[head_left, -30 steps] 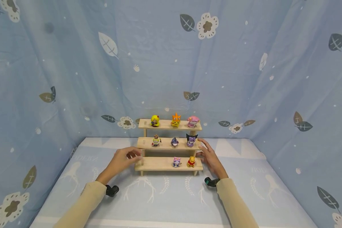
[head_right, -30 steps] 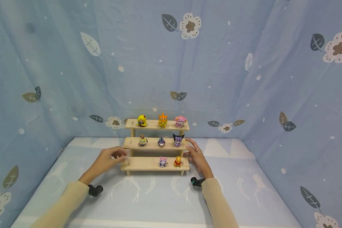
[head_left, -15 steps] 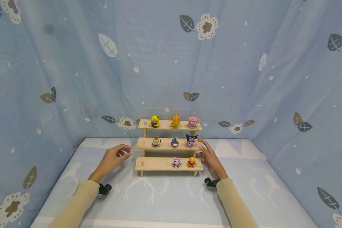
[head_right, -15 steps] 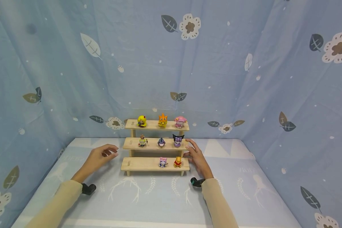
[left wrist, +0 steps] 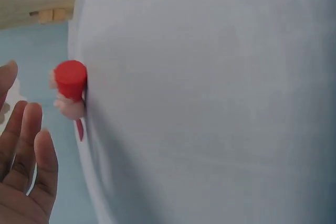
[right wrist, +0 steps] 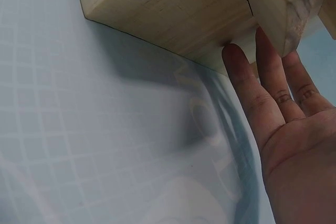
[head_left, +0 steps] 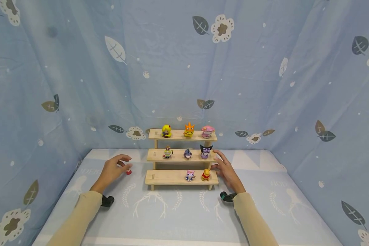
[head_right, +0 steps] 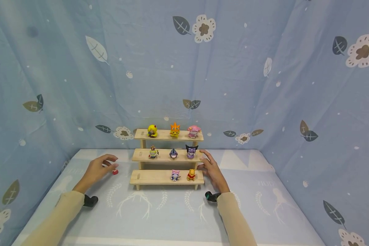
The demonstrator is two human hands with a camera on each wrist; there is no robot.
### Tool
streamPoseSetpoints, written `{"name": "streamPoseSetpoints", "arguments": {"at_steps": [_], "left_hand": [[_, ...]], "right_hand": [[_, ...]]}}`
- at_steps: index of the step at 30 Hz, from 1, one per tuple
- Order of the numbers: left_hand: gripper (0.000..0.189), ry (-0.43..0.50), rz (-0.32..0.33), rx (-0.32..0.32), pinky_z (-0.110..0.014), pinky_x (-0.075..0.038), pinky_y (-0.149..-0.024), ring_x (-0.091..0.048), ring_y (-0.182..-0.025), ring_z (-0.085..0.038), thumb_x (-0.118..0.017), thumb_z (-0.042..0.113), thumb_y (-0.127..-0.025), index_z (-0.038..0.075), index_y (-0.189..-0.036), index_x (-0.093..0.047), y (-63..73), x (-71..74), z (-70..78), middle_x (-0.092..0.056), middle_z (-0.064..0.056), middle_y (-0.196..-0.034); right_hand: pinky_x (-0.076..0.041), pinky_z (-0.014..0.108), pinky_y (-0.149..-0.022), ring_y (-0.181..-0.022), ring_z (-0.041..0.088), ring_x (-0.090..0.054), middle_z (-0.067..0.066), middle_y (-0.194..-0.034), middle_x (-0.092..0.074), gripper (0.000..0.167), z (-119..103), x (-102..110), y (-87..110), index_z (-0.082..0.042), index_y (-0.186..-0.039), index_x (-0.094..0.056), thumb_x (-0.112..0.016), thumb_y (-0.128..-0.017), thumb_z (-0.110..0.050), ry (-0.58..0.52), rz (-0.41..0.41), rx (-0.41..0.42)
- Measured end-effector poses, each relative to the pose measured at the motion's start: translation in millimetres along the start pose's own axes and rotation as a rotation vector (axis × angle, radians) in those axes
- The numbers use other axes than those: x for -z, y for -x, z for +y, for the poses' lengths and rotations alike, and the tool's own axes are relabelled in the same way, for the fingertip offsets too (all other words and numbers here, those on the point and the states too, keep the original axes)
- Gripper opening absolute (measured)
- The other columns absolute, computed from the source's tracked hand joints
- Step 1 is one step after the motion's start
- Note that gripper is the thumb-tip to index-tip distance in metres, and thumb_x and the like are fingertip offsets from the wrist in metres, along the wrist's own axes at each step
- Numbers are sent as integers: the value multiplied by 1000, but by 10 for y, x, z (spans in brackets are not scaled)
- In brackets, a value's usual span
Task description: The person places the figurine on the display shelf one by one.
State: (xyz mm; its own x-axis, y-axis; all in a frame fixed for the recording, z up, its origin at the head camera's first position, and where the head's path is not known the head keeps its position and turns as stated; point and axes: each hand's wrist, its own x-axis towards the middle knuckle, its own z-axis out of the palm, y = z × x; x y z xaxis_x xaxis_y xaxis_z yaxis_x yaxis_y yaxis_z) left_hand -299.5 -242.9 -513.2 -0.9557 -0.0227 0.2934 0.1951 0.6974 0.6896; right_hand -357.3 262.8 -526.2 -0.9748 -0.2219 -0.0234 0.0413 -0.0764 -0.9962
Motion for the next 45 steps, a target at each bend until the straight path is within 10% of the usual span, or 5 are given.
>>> {"name": "streamPoseSetpoints", "arguments": {"at_steps": [25, 45], "left_hand": [[53, 0, -227, 240, -43, -51, -83, -62, -99, -29, -85, 29, -87, -3, -125, -66, -99, 26, -73, -67, -16, -113], [61, -1, -218, 335, -44, -51, -84, -58, -95, -30, -84, 26, -87, -11, -129, -60, -139, -52, 10, -65, -19, -109]], "right_hand": [[-55, 44, -90, -99, 24, -64, 17, -146, -49, 49, -1, 11, -2, -35, -154, -42, -56, -107, -41, -7, -6, 1], [-55, 45, -89, -97, 24, -64, 16, -139, -53, 47, 2, -4, -3, -36, -152, -43, -56, -107, -40, -6, -3, 0]]}}
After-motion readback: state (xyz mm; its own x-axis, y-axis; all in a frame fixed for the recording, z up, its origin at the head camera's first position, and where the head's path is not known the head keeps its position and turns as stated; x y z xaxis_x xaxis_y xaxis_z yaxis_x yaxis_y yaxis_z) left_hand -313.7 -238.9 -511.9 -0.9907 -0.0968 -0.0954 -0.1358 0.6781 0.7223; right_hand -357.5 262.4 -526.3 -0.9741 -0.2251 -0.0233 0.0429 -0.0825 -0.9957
